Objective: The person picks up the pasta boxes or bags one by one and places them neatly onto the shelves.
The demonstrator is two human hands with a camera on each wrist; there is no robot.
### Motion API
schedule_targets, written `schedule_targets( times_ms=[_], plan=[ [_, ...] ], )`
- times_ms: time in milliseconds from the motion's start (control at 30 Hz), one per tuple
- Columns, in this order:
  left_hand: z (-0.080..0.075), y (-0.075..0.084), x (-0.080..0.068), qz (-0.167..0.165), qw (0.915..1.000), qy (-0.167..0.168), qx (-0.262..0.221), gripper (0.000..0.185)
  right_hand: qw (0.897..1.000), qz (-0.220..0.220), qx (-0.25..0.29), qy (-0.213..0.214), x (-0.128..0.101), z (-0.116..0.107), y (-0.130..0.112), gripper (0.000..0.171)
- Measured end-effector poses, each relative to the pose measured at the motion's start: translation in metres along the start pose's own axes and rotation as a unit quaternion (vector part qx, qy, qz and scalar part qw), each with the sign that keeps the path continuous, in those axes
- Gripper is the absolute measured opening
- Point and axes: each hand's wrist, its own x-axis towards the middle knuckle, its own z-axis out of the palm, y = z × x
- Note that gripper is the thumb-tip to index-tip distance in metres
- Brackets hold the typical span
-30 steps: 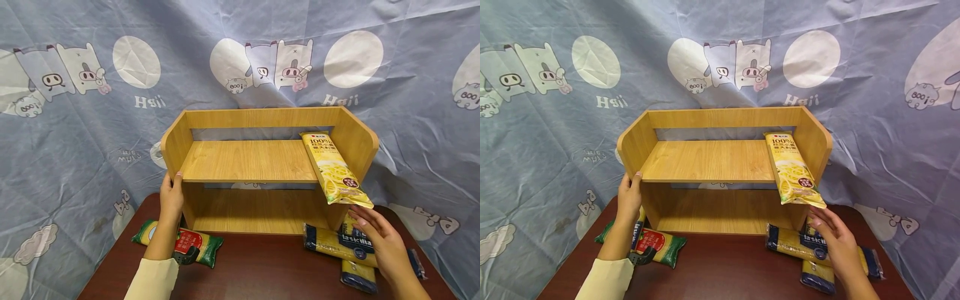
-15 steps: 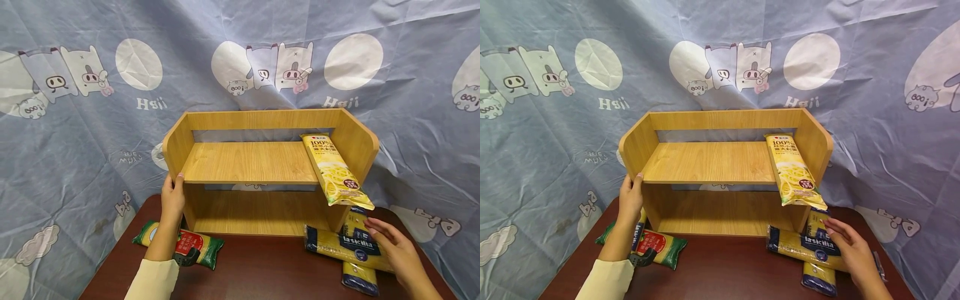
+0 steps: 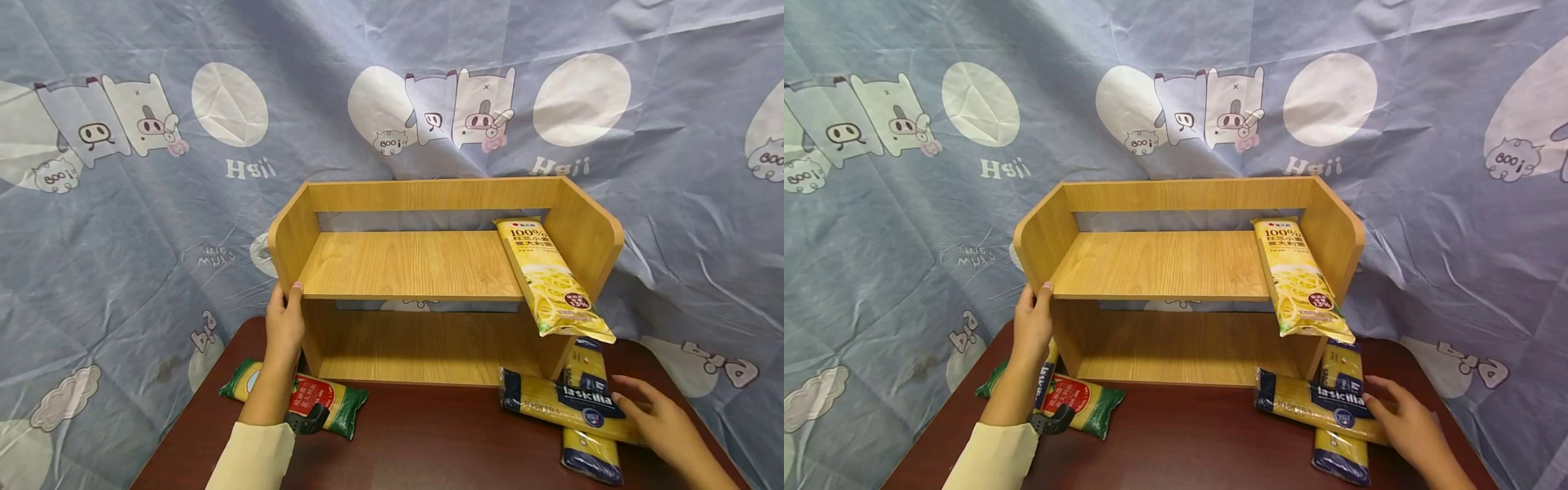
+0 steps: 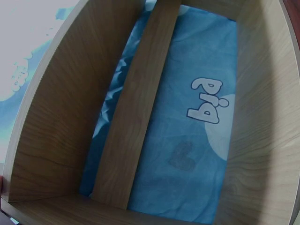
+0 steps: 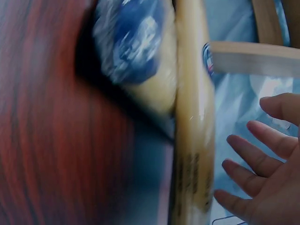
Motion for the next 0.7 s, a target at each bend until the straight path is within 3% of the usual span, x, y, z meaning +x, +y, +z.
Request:
schedule_targets(
  times_ms=[133, 433, 700],
  plan=[
    [0.0, 0.001, 0.0, -0.002, 1.0, -0.002, -0.002, 0.045, 0.999, 0.013, -0.03, -0.025, 0.005, 0.0, 0.009, 0.079],
    [-0.002, 0.01, -0.002, -0.031, 0.9993, -0.017, -0.012, 0.045, 0.994, -0.042, -0.098, 0.001, 0.01, 0.002, 0.032, 0.07],
    [-0.001, 0.0, 0.001, -0.011, 0.9999, -0.008, -0.007, 0.045, 0.993, -0.043, -0.104, -0.039, 0.006, 0.004, 0.039, 0.068]
  ],
)
